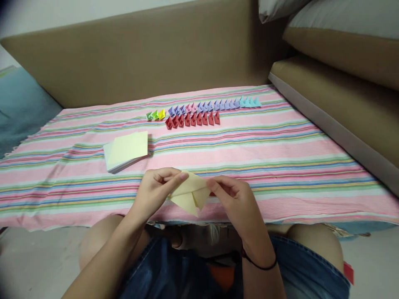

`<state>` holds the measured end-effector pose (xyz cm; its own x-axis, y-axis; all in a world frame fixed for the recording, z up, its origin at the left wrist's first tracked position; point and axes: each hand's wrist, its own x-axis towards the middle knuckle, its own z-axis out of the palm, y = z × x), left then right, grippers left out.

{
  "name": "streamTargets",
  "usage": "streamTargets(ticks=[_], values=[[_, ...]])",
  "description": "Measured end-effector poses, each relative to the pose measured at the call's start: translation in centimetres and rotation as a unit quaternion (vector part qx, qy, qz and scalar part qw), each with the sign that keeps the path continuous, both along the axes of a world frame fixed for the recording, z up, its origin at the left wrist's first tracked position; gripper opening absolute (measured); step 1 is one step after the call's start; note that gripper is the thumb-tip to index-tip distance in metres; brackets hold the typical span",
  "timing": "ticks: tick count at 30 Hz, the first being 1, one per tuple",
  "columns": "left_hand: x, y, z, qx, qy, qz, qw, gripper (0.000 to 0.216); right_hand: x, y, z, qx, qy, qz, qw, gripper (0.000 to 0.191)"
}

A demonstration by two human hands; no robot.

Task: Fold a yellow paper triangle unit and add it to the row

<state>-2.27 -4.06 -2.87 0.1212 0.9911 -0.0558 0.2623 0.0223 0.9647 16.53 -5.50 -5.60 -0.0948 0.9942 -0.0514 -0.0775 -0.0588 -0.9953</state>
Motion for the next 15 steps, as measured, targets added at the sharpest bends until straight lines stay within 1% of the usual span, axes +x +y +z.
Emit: streamTargets(ticks=[3, 6, 9, 12, 14, 15], values=[[0.0, 0.2, -0.3, 0.0, 0.034, -0.029, 0.999, 0.037, -0.5, -0.1, 0.1, -0.015, 0.011, 0.046, 0.999, 0.016], [0.1, 0.3, -0.3, 0.027, 0.075, -0.074, 0.994, 0.034, -1.1, 0.0, -0.2, -0.036, 0.005, 0.077, 0.996, 0.017], [0.1, 0.3, -0.1, 0.065, 0.117, -0.096, 0.986, 0.032, -1.4, 0.3, -0.7, -0.034, -0.014, 0.084, 0.996, 0.017], [0.1, 0.3, -0.1, 0.084, 0.133, -0.109, 0.982, 0.029, -1.6, 0.5, -0.9, -0.025, -0.033, 0.082, 0.996, 0.019], [0.1, 0.3, -0.1, 0.07, 0.122, -0.103, 0.985, 0.027, -1.6, 0.5, -0.8, -0.028, -0.035, 0.071, 0.996, 0.019], [0.2, 0.3, -0.2, 0.05, 0.101, -0.098, 0.989, 0.025, -1.6, 0.4, -0.8, -0.031, -0.036, 0.059, 0.997, 0.019]])
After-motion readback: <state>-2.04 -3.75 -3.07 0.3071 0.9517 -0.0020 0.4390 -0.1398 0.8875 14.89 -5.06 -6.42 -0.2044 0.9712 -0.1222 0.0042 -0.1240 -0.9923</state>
